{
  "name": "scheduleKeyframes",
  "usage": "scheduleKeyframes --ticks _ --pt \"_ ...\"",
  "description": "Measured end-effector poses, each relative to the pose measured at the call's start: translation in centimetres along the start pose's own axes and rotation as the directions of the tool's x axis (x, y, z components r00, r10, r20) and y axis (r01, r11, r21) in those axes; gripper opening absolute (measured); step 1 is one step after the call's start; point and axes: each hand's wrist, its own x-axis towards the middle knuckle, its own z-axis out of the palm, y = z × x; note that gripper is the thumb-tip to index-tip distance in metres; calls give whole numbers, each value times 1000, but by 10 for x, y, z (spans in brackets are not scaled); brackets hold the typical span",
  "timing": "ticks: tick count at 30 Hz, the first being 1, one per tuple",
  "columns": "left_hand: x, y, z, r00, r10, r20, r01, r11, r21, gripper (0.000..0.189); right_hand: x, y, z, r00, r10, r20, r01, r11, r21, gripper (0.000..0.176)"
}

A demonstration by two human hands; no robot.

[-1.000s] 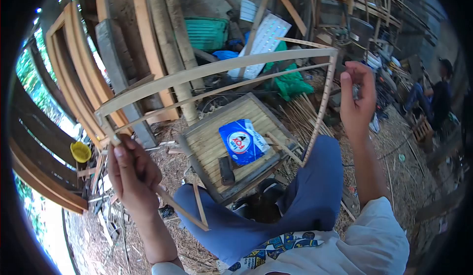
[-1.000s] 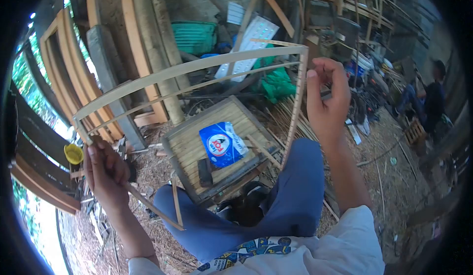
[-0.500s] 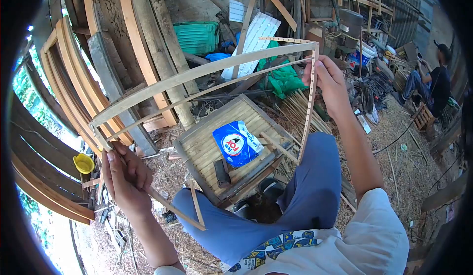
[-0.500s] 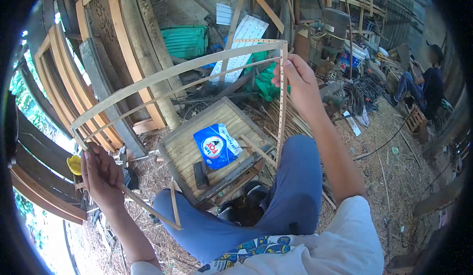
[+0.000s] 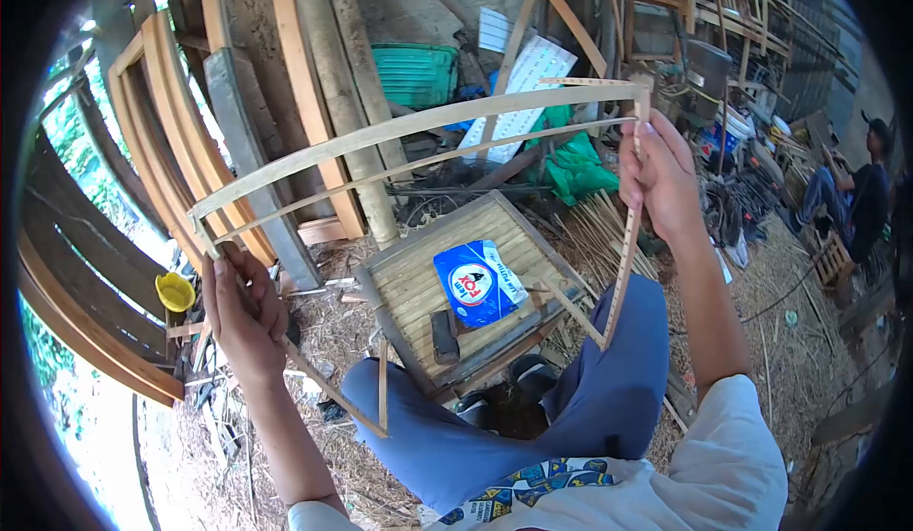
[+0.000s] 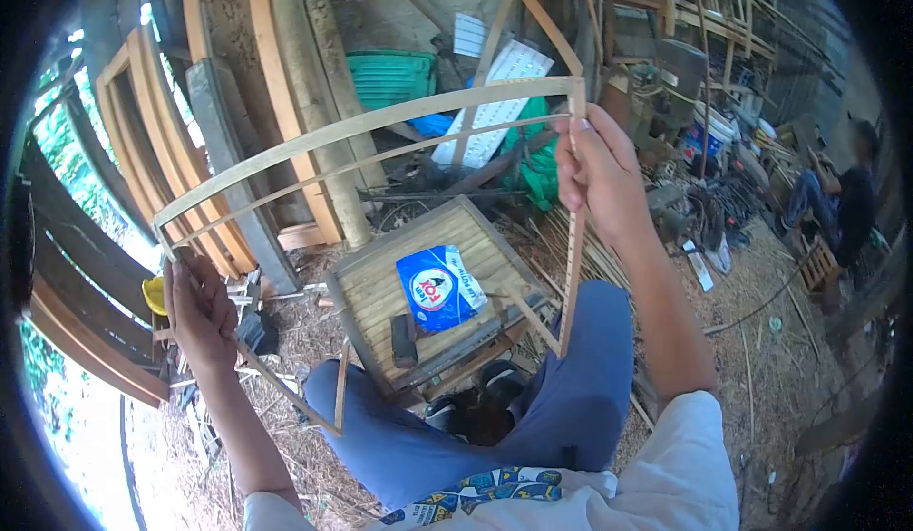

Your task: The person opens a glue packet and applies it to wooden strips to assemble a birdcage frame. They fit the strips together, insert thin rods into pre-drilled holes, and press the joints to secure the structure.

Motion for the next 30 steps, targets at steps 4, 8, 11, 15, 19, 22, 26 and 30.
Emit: scheduleKeyframes --ticks 4,8,11,15,19,22,26,30 --pt "3 3 -7 1000 -5 19 5 1000 -2 22 -1 0 -1 1000 -15 -4 15 999 -41 22" --pt "0 7 2 999 -38 0 38 999 4 20 -1 4 -1 997 -48 -59 44 997 -64 20" --pt "3 5 -4 997 -58 58 58 998 -7 21 -2 3 -2 997 -62 -37 58 993 -102 21" --pt "0 9 3 998 -53 15 52 996 69 22 0 4 -1 994 -103 -23 98 980 -174 24" --pt "-1 8 2 998 -35 51 31 997 76 23 0 1 0 994 -102 -41 92 977 -194 26" --pt "-2 3 1 999 -44 31 42 996 79 22 0 1 -2 993 -108 -46 95 971 -220 27" --pt "-5 8 0 997 -55 59 51 997 60 21 1 1 -3 993 -111 -42 99 969 -228 28" --pt "-7 8 1 998 -61 35 58 994 89 23 3 2 -4 993 -110 -37 99 969 -228 28"
